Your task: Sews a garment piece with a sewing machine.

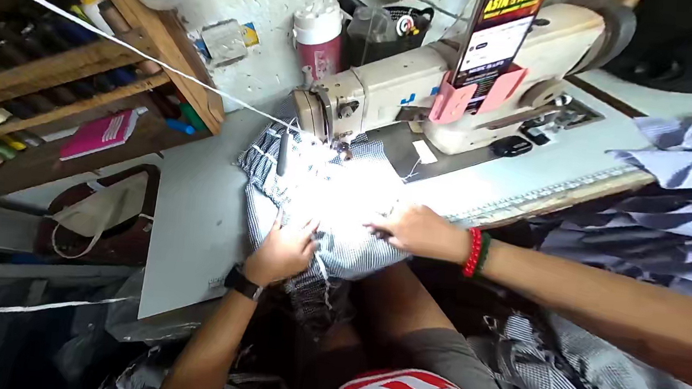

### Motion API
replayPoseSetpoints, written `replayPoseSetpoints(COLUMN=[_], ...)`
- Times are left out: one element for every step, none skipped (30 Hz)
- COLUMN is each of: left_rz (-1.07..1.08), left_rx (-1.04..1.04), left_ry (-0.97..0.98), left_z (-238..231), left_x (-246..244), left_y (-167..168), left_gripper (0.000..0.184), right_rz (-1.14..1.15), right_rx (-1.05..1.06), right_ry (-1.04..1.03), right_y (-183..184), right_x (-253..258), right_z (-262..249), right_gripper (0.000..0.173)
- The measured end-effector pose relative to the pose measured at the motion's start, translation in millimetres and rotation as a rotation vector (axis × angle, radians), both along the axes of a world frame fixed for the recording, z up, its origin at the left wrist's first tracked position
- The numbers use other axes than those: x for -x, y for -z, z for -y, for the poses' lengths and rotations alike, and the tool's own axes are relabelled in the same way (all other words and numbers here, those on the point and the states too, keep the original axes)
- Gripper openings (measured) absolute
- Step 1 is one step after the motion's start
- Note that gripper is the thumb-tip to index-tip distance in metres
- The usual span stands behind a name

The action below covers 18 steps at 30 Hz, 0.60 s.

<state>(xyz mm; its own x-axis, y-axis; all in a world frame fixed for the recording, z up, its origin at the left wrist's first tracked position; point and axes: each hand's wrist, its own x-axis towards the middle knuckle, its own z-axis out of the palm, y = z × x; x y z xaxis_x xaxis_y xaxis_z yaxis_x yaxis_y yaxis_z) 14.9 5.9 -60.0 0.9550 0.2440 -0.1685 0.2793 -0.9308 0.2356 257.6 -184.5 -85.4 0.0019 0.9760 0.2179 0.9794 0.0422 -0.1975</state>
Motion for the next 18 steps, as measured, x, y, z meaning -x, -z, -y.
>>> replayPoseSetpoints(left_rz=[0.045,0.059,0.052,0.011,-0.052,-0.083,-0.069,-0.032,-0.005,0.006,-0.008,-0.034,-0.033,0.01,0.043,0.051,0.068,0.045], left_rx=[-0.017,-0.056,-0.088,-0.092,-0.056,-0.017,0.008,0.0,-0.032,-0.057,-0.049,-0.029,-0.01,-0.016,-0.054,-0.096,-0.124,-0.101], left_ry=[-0.008,-0.002,0.011,0.023,0.022,0.01,-0.009,-0.018,-0.014,-0.002,0.009,0.008,-0.01,-0.032,-0.042,-0.035,-0.013,0.007], left_z=[-4.6,-4.4,0.2,6.1,10.5,10.3,6.6,3.2,2.8,5.5,8.5,8.6,4.6,-1.1,-4.5,-2.3,4.3,11.6], left_x=[0.6,1.7,2.1,1.5,0.6,-0.7,-2.1,-1.2,0.7,1.4,1.0,0.8,0.3,0.0,0.6,2.0,2.7,3.1], left_y=[5.7,9.6,9.5,4.6,-2.4,-5.9,-5.0,-0.9,3.3,3.9,0.1,-3.9,-4.2,-0.5,4.6,8.5,9.2,4.0], left_gripper=[0.05,0.05,0.05,0.053,0.056,0.056,0.054,0.053,0.053,0.054,0.056,0.057,0.055,0.052,0.052,0.052,0.053,0.055], right_rz=[-0.025,-0.022,0.005,0.032,0.021,-0.002,-0.029,-0.043,-0.019,0.024,0.041,0.033,0.016,-0.016,-0.033,-0.014,0.012,0.015], right_rx=[0.038,0.063,0.063,0.02,-0.022,-0.026,-0.001,0.031,0.053,0.029,-0.013,-0.046,-0.043,-0.024,0.035,0.056,0.022,-0.038], right_ry=[0.071,0.132,0.138,0.067,-0.038,-0.11,-0.105,-0.051,0.006,0.003,-0.049,-0.102,-0.102,-0.046,0.034,0.074,0.033,-0.068], right_y=[-1.7,-3.4,-4.2,-3.8,-2.3,-1.3,-0.8,1.4,4.2,4.5,2.5,1.5,1.2,1.4,0.0,-0.8,-0.5,-0.9], right_x=[-2.9,-4.3,-3.4,-1.1,1.2,1.3,-1.3,-4.9,-7.0,-7.2,-5.9,-4.1,-4.0,-6.2,-8.8,-8.9,-7.1,-4.4], right_z=[-1.1,-1.6,-1.1,-0.1,0.7,0.4,-1.1,-2.7,-3.5,-3.4,-2.8,-2.7,-3.2,-4.8,-6.3,-6.7,-5.1,-3.5], right_gripper=[0.02,0.018,0.019,0.02,0.026,0.032,0.032,0.026,0.021,0.019,0.02,0.025,0.028,0.025,0.021,0.019,0.018,0.02])
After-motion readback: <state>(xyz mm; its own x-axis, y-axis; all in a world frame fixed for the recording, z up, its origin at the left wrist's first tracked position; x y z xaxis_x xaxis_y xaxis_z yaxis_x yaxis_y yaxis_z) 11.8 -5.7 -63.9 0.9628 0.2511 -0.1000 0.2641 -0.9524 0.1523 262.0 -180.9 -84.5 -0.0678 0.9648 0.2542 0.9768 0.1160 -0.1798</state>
